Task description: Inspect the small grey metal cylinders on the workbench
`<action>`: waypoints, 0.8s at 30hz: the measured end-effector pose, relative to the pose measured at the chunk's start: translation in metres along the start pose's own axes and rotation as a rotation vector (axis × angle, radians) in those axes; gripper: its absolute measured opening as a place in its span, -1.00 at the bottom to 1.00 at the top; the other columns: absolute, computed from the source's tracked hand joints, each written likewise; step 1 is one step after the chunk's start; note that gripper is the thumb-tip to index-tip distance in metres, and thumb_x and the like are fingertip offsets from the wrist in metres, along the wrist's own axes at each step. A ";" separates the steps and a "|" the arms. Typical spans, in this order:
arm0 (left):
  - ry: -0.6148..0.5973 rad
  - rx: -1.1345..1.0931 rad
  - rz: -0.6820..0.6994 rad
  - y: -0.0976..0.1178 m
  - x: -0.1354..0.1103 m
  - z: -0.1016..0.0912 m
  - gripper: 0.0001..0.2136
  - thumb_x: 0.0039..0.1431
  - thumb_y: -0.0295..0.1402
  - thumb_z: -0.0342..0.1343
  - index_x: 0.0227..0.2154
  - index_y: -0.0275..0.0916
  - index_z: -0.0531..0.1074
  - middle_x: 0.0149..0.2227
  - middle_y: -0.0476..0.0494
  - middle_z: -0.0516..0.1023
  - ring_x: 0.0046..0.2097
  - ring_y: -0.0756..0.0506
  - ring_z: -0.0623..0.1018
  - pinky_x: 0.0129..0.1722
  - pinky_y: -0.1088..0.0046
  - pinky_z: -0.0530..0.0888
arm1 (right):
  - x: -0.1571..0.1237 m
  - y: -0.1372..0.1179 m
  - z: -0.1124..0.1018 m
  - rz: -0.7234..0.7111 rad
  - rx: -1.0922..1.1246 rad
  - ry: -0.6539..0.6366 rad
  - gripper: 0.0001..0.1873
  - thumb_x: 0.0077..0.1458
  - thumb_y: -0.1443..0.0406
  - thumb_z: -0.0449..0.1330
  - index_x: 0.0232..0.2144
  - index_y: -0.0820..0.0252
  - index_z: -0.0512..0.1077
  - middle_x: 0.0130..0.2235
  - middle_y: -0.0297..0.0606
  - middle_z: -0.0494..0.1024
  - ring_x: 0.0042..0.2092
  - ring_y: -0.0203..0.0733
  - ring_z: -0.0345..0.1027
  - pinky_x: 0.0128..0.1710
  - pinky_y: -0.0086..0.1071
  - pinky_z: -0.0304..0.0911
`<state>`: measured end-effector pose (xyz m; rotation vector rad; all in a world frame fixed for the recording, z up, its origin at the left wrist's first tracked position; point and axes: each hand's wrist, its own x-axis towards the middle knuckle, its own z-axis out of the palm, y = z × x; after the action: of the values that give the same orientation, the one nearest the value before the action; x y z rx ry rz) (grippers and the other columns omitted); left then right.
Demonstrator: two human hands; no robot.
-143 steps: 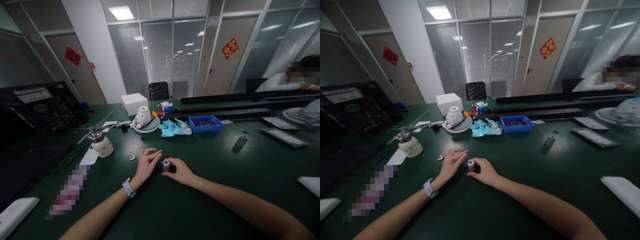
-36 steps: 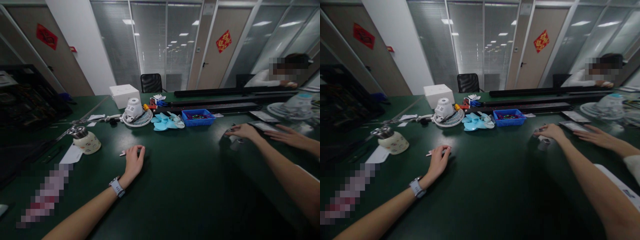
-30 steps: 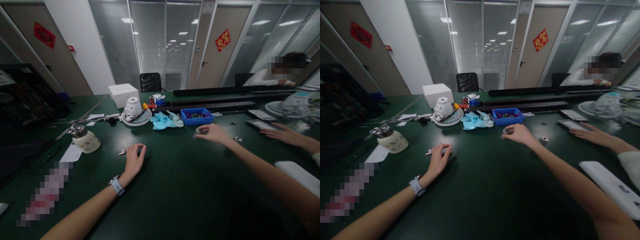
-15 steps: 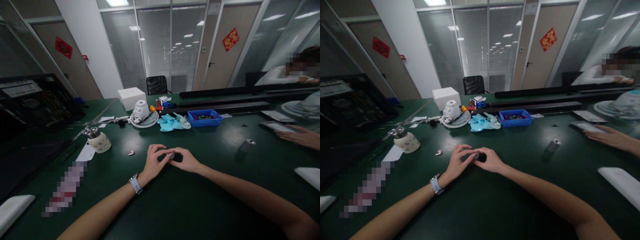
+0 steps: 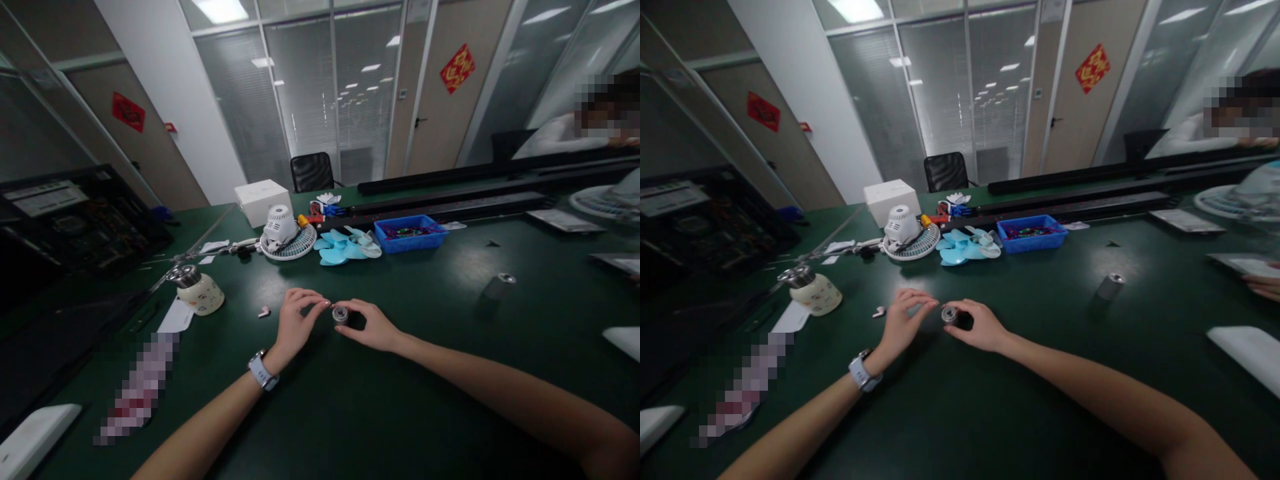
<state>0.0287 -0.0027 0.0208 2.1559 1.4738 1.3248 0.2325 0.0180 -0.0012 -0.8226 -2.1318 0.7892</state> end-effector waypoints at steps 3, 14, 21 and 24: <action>-0.090 0.022 0.000 -0.002 -0.001 0.002 -0.86 0.12 -0.24 0.20 -0.25 -0.02 0.59 -0.11 -0.06 0.55 -0.03 -0.16 0.39 0.00 0.16 0.34 | 0.000 0.000 0.000 0.003 -0.019 -0.007 -0.60 0.03 0.21 0.25 -0.04 0.12 0.43 -0.14 -0.22 0.52 -0.14 -0.18 0.39 -0.09 -0.25 0.29; 0.026 0.049 0.019 0.002 0.003 -0.001 -0.87 0.16 -0.25 0.17 -0.28 -0.04 0.60 -0.25 -0.06 0.57 -0.11 -0.13 0.41 -0.06 0.23 0.35 | 0.000 0.001 0.000 0.004 -0.026 -0.006 -0.57 0.03 0.20 0.25 -0.02 0.10 0.42 -0.12 -0.22 0.53 -0.13 -0.16 0.38 -0.08 -0.22 0.28; -0.131 0.315 -0.180 -0.049 -0.012 -0.011 -0.86 0.13 -0.17 0.18 -0.28 0.08 0.60 -0.14 -0.07 0.55 -0.07 -0.20 0.36 -0.03 0.12 0.28 | -0.001 0.000 -0.002 0.010 -0.032 -0.029 -0.57 0.05 0.19 0.24 0.01 0.03 0.39 -0.06 -0.26 0.51 -0.08 -0.17 0.37 -0.03 -0.22 0.25; -0.171 0.374 -0.178 -0.053 -0.015 -0.008 -0.85 0.13 -0.15 0.17 -0.26 0.12 0.59 -0.11 -0.06 0.52 -0.06 -0.21 0.34 -0.01 0.09 0.25 | -0.002 -0.001 0.000 0.023 -0.055 -0.031 -0.55 0.05 0.17 0.23 0.02 0.02 0.38 -0.05 -0.26 0.51 -0.07 -0.18 0.37 -0.02 -0.22 0.24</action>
<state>-0.0131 0.0080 -0.0148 2.2157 1.9092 0.8356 0.2334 0.0163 -0.0013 -0.8698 -2.1838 0.7629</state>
